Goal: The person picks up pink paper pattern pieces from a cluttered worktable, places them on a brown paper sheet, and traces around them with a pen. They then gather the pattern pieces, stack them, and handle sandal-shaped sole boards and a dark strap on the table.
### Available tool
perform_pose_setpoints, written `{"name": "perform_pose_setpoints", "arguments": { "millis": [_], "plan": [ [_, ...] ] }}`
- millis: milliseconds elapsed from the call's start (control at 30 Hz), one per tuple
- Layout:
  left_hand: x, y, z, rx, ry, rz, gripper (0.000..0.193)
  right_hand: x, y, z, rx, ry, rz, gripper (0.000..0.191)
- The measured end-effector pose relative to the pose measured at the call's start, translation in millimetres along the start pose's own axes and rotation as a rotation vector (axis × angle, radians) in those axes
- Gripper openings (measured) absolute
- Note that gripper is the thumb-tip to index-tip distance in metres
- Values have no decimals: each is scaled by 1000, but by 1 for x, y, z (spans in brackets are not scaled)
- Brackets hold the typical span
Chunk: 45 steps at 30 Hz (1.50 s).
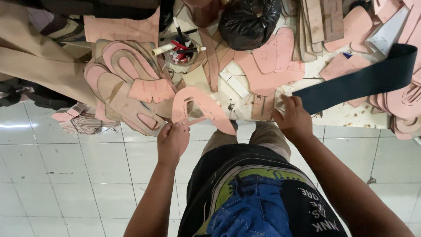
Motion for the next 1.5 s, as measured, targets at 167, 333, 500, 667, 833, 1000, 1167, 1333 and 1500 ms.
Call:
{"name": "perform_pose_setpoints", "arguments": {
  "millis": [167, 333, 500, 667, 833, 1000, 1167, 1333, 1500],
  "plan": [
    [-5, -2, 0, -211, 238, -228, 32, -13, -12, -30, -274, -93, -128, 100],
    [0, 2, 8, -147, -31, -5, 23, -15, -12, -51, -234, -273, -27, 96],
    [-7, 10, 18, -118, -105, 64, 24, -17, -10, -49, -296, -305, -127, 77],
    [-4, 16, 15, -70, -118, 63, 26, -14, 1, -28, -330, -190, -95, 61],
    [-1, 7, 0, -63, 12, 0, 24, -22, 16, -15, -225, -281, -58, 64],
    [-10, -7, -5, -55, 70, -93, 21, -15, 17, -22, -242, -141, -136, 81],
    [-26, -15, 0, -9, 83, -126, 20, -1, 30, -32, -56, 36, -124, 75],
    [-34, -12, 10, 109, 11, -230, 28, 14, 48, -9, -76, -100, -52, 31],
    [-52, -14, 13, 172, 52, -323, 37, 34, 74, 21, -237, -774, 105, 27]
  ]
}}
Point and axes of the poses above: each hand's wrist, its own y-axis away from the middle knuckle, its own x-axis out of the back of the hand, z = x × y, the point moved 4 cm from there along -y, towards the middle knuckle, and after that the axes turned 8 degrees about -z, right-handed, at the moved point
